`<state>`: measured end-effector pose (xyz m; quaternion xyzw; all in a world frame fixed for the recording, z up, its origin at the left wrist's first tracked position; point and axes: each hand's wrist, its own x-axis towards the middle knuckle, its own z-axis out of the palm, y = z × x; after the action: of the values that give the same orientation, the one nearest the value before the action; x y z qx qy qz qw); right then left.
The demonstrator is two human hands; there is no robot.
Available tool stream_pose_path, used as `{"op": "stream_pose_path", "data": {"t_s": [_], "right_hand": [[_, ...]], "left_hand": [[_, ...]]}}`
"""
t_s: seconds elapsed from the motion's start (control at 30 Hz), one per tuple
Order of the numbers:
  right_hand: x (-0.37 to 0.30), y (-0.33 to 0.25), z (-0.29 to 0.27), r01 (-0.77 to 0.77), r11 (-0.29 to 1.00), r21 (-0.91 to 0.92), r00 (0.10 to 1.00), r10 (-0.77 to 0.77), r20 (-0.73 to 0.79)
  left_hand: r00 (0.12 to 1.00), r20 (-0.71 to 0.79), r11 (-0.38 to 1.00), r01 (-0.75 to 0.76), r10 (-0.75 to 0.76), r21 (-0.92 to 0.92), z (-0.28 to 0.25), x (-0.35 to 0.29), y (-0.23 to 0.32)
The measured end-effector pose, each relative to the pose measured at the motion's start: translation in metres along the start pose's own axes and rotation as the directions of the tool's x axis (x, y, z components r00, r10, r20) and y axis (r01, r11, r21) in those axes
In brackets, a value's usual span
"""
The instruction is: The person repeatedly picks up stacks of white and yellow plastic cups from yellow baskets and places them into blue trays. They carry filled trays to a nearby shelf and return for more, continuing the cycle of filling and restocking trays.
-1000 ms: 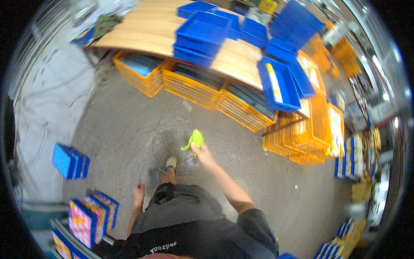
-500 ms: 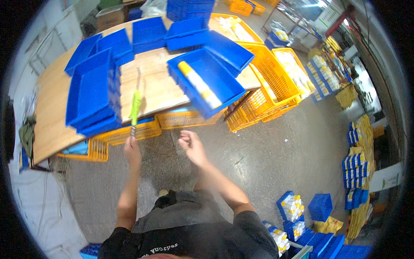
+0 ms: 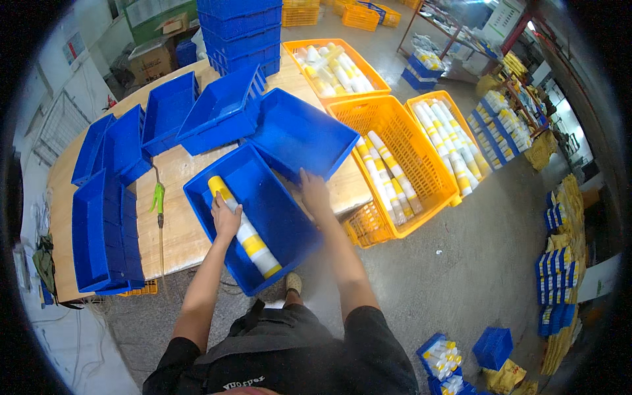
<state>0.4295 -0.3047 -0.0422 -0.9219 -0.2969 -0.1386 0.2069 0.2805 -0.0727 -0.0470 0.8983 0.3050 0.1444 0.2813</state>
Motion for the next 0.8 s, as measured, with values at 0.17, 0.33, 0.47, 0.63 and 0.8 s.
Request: {"op": "stream_pose_path", "data": {"t_s": [0.17,0.33,0.47,0.63,0.8], "right_hand": [[-0.041,0.017,-0.006,0.026,0.985,-0.171,0.98,0.009,0.2],[-0.107,-0.016,-0.049,-0.082,0.99,-0.114,0.926,0.118,0.359],[-0.108,-0.023,-0.09,-0.167,0.96,0.223,0.761,-0.018,0.648],[-0.047,-0.021,-0.069,-0.363,0.695,0.621,0.917,0.148,0.371],[0.059,0.024,-0.01,-0.661,-0.533,0.529,0.697,-0.173,0.696]], "left_hand": [[0.964,0.085,0.948,0.227,-0.251,0.224,0.024,0.028,0.002],[0.959,0.12,0.965,0.247,-0.257,0.092,0.03,0.029,-0.034],[0.926,0.286,0.792,0.362,-0.246,-0.491,0.002,0.049,-0.041],[0.712,0.701,-0.18,0.694,0.035,-0.697,-0.07,0.069,0.048],[0.635,0.759,-0.347,0.751,0.145,-0.562,-0.034,0.03,0.208]]}}
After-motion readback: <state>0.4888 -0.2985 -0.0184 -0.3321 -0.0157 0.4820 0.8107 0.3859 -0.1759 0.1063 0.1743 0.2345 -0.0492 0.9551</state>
